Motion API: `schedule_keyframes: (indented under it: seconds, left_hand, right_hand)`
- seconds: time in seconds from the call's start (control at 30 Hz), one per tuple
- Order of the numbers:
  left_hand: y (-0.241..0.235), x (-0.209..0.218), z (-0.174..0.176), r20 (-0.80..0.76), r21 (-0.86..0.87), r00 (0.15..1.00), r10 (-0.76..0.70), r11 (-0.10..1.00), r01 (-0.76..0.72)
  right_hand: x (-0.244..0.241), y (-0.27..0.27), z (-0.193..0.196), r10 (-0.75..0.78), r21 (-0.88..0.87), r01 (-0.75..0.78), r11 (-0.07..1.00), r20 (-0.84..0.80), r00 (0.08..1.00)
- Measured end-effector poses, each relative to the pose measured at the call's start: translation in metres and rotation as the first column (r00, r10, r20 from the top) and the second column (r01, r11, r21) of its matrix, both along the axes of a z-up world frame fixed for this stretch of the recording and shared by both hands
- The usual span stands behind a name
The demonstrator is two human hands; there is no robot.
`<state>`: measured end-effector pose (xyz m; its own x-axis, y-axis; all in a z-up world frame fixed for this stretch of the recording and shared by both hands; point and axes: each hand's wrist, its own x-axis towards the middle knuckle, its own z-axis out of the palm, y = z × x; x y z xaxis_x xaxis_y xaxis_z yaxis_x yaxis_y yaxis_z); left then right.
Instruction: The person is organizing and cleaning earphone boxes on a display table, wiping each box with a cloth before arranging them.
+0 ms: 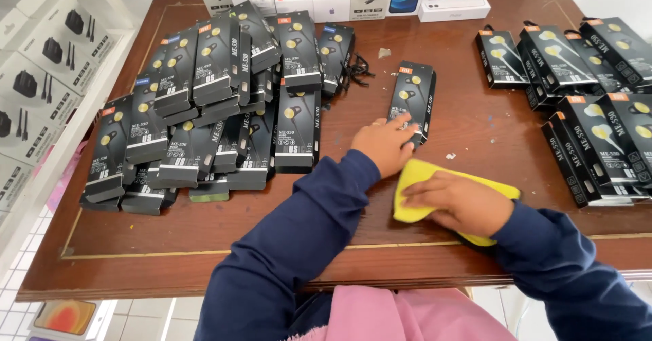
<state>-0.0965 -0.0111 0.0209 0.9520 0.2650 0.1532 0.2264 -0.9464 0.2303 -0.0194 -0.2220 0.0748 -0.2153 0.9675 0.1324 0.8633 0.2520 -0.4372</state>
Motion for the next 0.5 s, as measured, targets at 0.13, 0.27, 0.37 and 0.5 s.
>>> schedule_keyframes:
  seconds: [0.13,0.27,0.37,0.5]
  left_hand:
    - [0.017,0.007,-0.006,0.186,-0.159,0.981,0.059,0.987,-0.029]
    - [0.034,0.020,-0.016,0.202,-0.239,0.952,0.230,0.954,-0.180]
    - [0.029,0.025,-0.006,0.089,-0.194,0.958,0.272,0.948,-0.251]
    - [0.031,0.042,-0.013,0.152,-0.151,0.954,0.257,0.960,-0.235]
  right_hand:
    - [0.035,0.027,0.001,-0.074,-0.087,0.063,0.994,-0.134,0.988]
    - [0.126,0.066,-0.031,-0.520,0.130,0.520,0.844,-0.035,0.853]
    - [0.167,0.094,-0.080,-0.690,0.140,0.676,0.723,0.197,0.696]
    - [0.140,0.098,-0.082,-0.731,0.067,0.795,0.603,0.446,0.516]
